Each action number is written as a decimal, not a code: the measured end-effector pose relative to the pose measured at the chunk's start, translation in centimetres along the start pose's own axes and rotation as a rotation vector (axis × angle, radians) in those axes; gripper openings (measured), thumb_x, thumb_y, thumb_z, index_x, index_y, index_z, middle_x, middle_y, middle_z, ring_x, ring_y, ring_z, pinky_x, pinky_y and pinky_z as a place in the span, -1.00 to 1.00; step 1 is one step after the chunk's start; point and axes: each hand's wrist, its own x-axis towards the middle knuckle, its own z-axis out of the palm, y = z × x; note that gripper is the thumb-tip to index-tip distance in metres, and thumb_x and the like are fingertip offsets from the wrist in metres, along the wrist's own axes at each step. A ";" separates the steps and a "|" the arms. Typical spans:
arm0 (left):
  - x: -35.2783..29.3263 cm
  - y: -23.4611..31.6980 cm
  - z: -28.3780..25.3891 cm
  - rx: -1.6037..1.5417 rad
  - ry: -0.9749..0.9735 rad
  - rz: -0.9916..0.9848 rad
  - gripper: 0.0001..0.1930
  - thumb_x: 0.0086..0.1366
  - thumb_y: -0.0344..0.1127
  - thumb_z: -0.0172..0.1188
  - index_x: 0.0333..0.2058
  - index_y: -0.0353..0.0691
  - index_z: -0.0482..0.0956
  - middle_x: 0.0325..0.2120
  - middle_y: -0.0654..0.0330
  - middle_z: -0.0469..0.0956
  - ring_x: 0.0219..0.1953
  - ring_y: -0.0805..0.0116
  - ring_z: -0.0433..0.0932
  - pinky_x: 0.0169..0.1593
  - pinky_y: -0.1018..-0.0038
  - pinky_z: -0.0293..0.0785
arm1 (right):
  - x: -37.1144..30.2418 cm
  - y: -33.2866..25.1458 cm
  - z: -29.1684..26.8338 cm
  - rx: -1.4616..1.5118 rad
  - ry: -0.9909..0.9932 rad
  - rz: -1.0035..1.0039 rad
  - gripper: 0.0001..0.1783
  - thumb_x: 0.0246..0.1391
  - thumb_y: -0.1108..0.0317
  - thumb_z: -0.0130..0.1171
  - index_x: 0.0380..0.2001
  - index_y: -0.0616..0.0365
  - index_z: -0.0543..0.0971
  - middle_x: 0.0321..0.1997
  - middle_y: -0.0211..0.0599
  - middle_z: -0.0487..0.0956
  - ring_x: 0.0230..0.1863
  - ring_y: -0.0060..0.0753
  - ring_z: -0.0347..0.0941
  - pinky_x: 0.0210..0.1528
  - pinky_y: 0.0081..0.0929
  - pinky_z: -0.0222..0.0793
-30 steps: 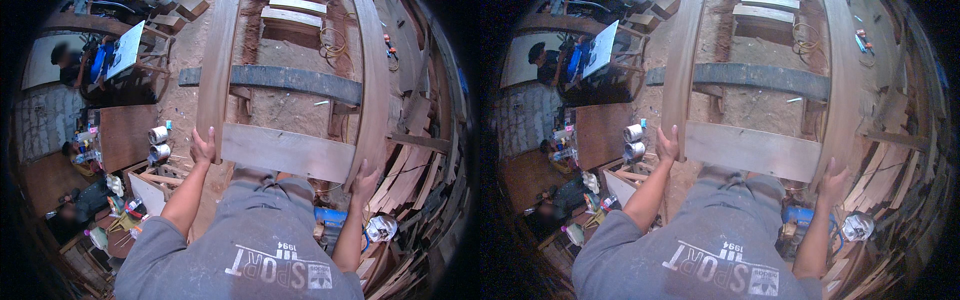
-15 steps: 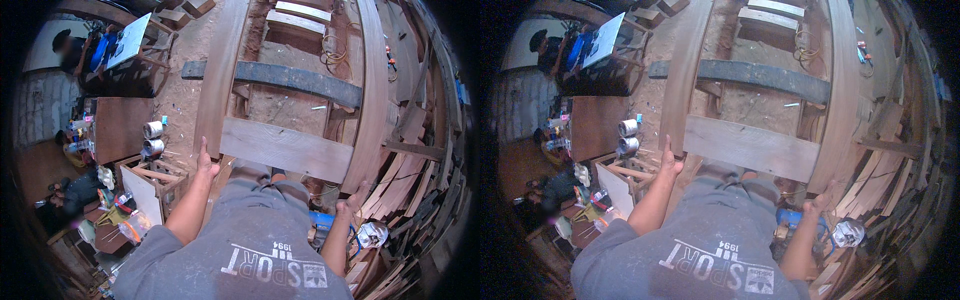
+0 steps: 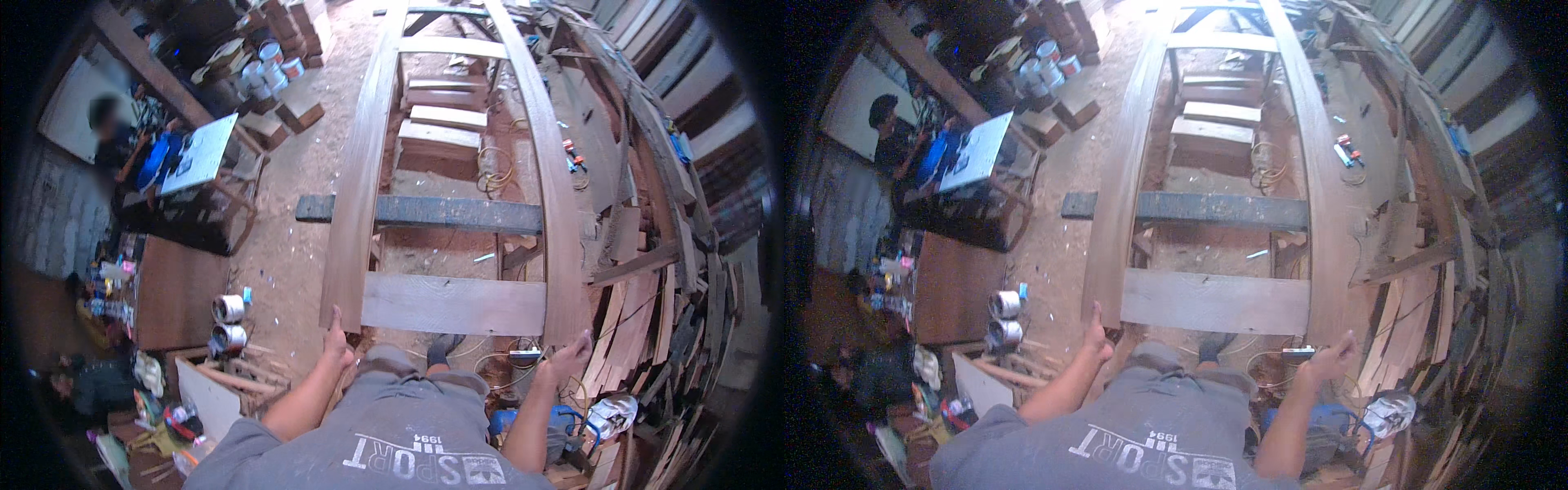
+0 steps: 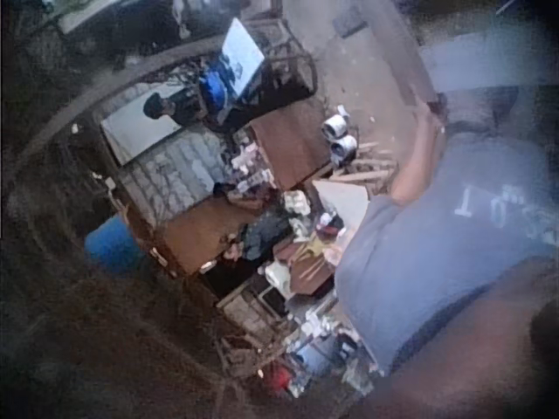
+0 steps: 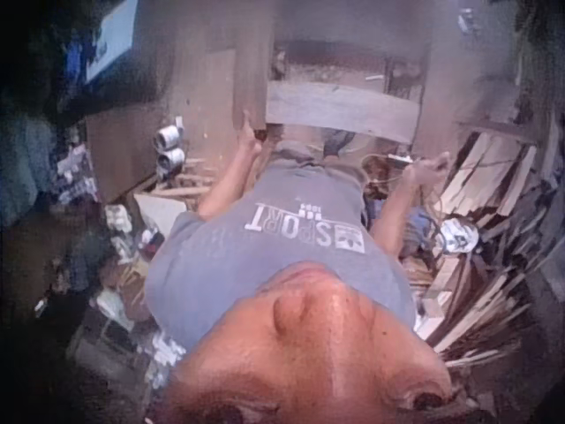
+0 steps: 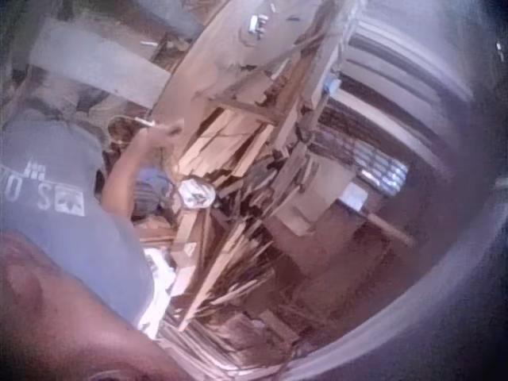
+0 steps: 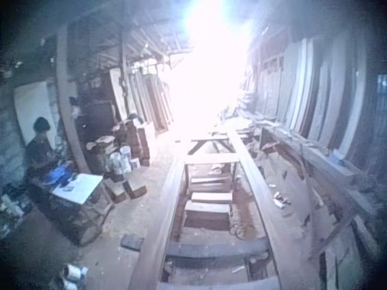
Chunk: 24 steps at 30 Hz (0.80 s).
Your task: The person fits a wooden plank into a larger wooden frame structure, repeatedly lifting, positioning, and tapping it with a hammer to align it. The person adjusts the plank multiple times to ensure it sits flush within the frame.
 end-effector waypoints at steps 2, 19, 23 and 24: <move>0.7 0.0 -1.5 0.079 -0.007 -0.026 -0.18 0.34 0.39 0.25 0.33 -0.12 0.40 0.12 0.10 0.58 0.12 0.08 0.57 0.20 0.09 0.53 | -5.4 -5.8 1.5 0.138 -0.313 -0.339 -0.49 0.37 -0.10 0.23 -0.17 0.23 0.55 -0.14 -0.20 0.58 -0.02 -0.27 0.53 0.20 -0.22 0.44; 0.2 2.4 -5.0 0.492 -0.212 -0.098 -0.31 0.41 0.39 0.16 0.10 -0.15 0.61 -0.04 0.20 0.70 -0.06 0.24 0.59 0.08 0.23 0.48 | -28.4 -33.2 -3.0 1.798 -1.636 0.059 -0.84 0.15 0.30 0.48 -0.22 0.06 0.84 -0.07 -0.05 0.79 -0.01 0.03 0.72 0.23 0.03 0.51; 1.0 1.5 -5.1 0.409 -0.208 -0.006 -0.27 0.29 0.37 0.34 0.06 -0.22 0.60 -0.23 0.13 0.70 -0.19 0.18 0.64 -0.05 0.22 0.60 | -30.3 -25.5 -6.7 1.519 -1.207 0.137 -0.84 0.27 0.36 0.19 -0.36 0.19 0.65 -0.40 -0.15 0.66 -0.22 -0.06 0.64 0.11 0.15 0.49; 1.5 1.2 -5.1 0.397 -0.187 -0.001 -0.28 0.28 0.36 0.36 0.07 -0.22 0.60 -0.22 0.13 0.70 -0.19 0.18 0.63 -0.05 0.22 0.59 | -30.7 -22.1 -7.2 1.313 -1.173 0.120 -0.82 0.30 0.35 0.18 -0.36 0.19 0.65 -0.40 -0.17 0.66 -0.22 -0.09 0.64 0.10 0.09 0.49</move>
